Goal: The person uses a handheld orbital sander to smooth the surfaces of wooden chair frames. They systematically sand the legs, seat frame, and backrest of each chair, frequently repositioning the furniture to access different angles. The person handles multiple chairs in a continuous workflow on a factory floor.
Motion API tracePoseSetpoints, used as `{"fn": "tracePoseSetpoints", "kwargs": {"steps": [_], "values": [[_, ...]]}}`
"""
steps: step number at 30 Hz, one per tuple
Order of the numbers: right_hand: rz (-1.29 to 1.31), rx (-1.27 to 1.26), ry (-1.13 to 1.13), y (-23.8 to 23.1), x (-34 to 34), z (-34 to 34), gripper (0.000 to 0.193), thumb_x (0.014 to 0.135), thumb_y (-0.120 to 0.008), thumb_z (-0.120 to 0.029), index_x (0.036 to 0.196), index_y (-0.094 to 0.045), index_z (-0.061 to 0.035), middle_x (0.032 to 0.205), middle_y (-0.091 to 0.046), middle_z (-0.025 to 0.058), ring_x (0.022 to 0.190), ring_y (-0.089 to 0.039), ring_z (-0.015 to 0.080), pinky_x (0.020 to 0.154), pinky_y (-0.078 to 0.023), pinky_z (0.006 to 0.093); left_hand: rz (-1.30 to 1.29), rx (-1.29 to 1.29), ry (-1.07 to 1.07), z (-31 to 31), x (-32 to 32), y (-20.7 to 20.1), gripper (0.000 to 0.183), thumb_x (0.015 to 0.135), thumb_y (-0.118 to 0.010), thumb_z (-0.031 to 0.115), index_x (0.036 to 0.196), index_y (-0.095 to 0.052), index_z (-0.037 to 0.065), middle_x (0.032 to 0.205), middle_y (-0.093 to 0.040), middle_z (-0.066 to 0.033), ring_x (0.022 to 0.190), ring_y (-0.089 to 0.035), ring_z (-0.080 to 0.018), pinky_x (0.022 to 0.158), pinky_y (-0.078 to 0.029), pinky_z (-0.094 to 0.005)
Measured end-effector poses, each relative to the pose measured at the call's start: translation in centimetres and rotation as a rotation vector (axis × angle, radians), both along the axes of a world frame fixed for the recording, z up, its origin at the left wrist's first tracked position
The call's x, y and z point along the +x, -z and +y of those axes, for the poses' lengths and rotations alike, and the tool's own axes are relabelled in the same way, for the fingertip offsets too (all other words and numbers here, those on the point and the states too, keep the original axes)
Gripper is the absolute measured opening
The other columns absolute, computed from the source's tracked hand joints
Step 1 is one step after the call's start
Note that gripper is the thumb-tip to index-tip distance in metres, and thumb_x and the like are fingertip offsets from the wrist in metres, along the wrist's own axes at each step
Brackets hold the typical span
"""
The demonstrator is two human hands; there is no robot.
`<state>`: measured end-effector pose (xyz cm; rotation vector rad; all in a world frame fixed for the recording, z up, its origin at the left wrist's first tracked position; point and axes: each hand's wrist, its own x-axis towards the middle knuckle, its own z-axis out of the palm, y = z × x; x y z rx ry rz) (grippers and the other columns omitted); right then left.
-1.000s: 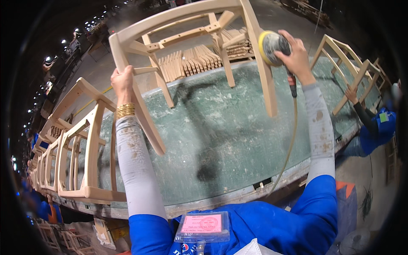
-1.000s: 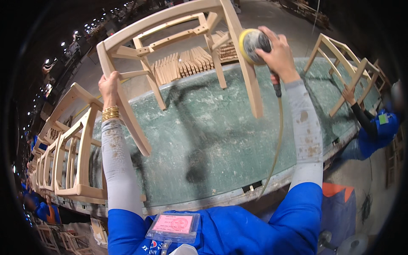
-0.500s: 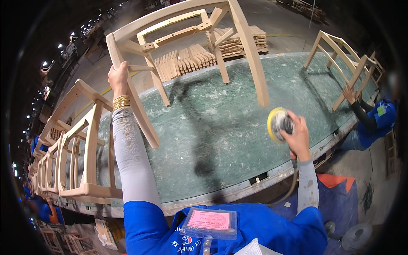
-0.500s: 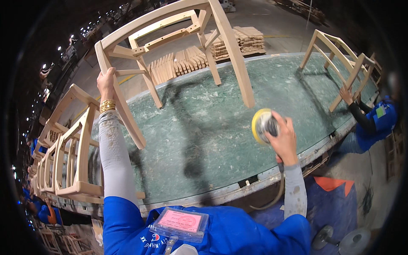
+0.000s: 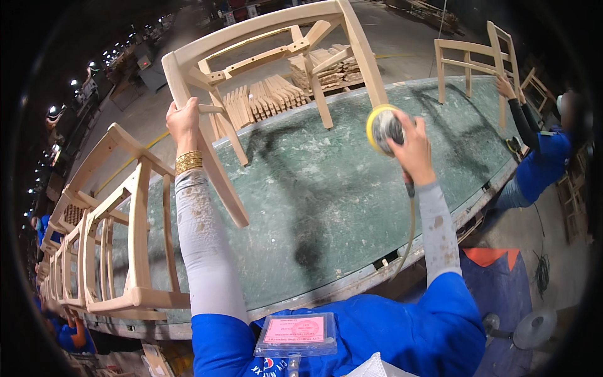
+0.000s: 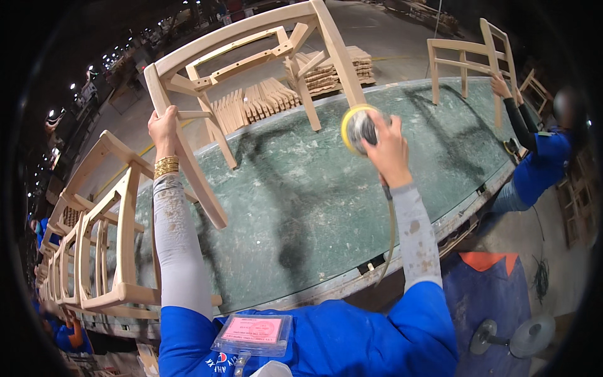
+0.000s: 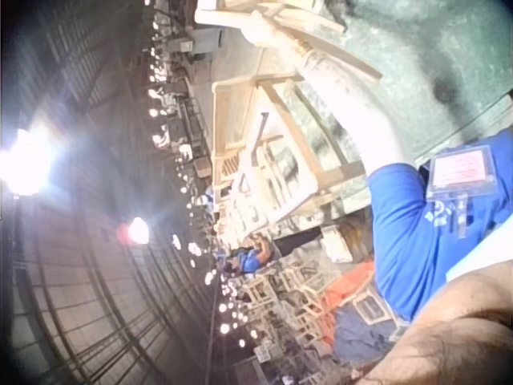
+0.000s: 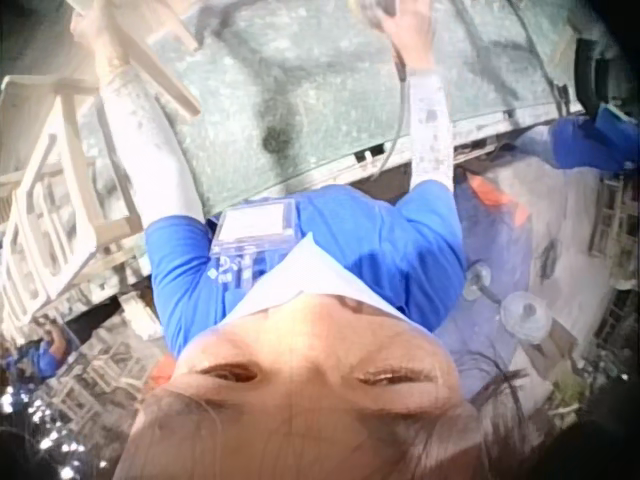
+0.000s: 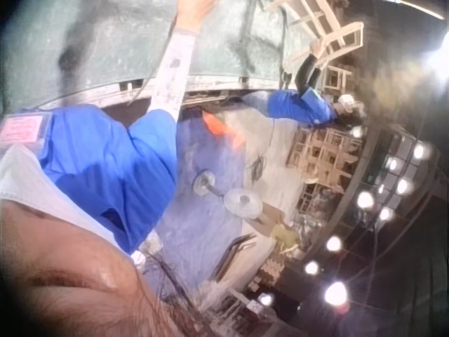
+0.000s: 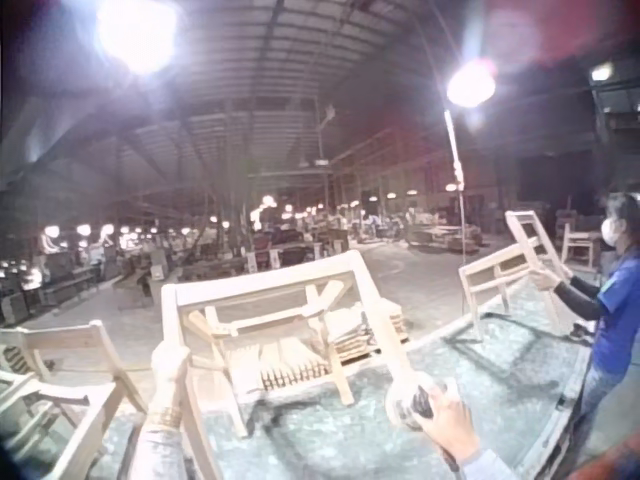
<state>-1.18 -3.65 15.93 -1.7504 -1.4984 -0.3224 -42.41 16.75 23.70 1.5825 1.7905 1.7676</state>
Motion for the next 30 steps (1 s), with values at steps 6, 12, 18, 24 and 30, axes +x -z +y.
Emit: {"fn": "tracePoseSetpoints", "kwargs": {"steps": [6, 12, 18, 24, 30], "values": [[0.098, -0.127, -0.002, 0.6, -1.2, -3.7, 0.067, 0.062, -0.076, -0.012, 0.123, -0.050, -0.0242, 0.105, -0.048, 0.0172, 0.093, -0.056, 0.0375, 0.078, -0.049, 0.0419, -0.025, -0.009, 0.010, 0.2, -0.4, -0.4, 0.038, 0.067, -0.068, 0.035, 0.089, -0.064, 0.003, 0.083, -0.067, -0.0125, 0.078, -0.064, -0.0235, 0.072, -0.048, -0.0369], [0.055, 0.170, 0.049, -3.8, -1.0, 3.7, 0.068, 0.062, -0.076, -0.013, 0.124, -0.050, -0.0252, 0.106, -0.049, 0.0152, 0.093, -0.058, 0.0341, 0.079, -0.049, 0.0403, -0.270, -0.047, 0.313, -2.0, 1.2, 1.0, 0.042, 0.082, -0.064, 0.042, 0.095, -0.051, 0.005, 0.062, -0.053, -0.0049, 0.048, -0.053, -0.0101, 0.036, -0.044, -0.0235], [0.043, 0.091, 0.064, -5.6, -3.1, 3.5, 0.070, 0.061, -0.077, -0.013, 0.125, -0.050, -0.0266, 0.106, -0.051, 0.0135, 0.095, -0.058, 0.0330, 0.080, -0.050, 0.0398, -0.627, -0.177, 0.612, -7.2, 0.2, 7.2, 0.052, 0.091, -0.037, 0.056, 0.095, -0.046, 0.006, 0.054, -0.047, -0.0052, 0.042, -0.050, -0.0148, 0.038, -0.043, -0.0281], [-0.050, 0.299, -0.251, -12.4, -14.8, 7.3, 0.066, 0.066, -0.075, -0.019, 0.125, -0.048, -0.0284, 0.109, -0.050, 0.0153, 0.093, -0.059, 0.0334, 0.078, -0.050, 0.0401, -0.600, -0.166, 0.615, -7.9, -0.2, 7.5, 0.056, 0.091, -0.034, 0.058, 0.095, -0.047, 0.004, 0.056, -0.048, -0.0058, 0.042, -0.050, -0.0152, 0.037, -0.042, -0.0277], [-0.117, 0.308, -0.253, -17.4, -24.1, 15.2, 0.066, 0.068, -0.075, -0.028, 0.127, -0.045, -0.0354, 0.103, -0.050, 0.0160, 0.091, -0.058, 0.0363, 0.079, -0.049, 0.0447, -0.706, -0.264, 0.809, -9.2, -1.7, 8.8, 0.058, 0.093, -0.027, 0.058, 0.098, -0.048, 0.004, 0.062, -0.055, -0.0066, 0.052, -0.056, -0.0164, 0.049, -0.049, -0.0301]]}}
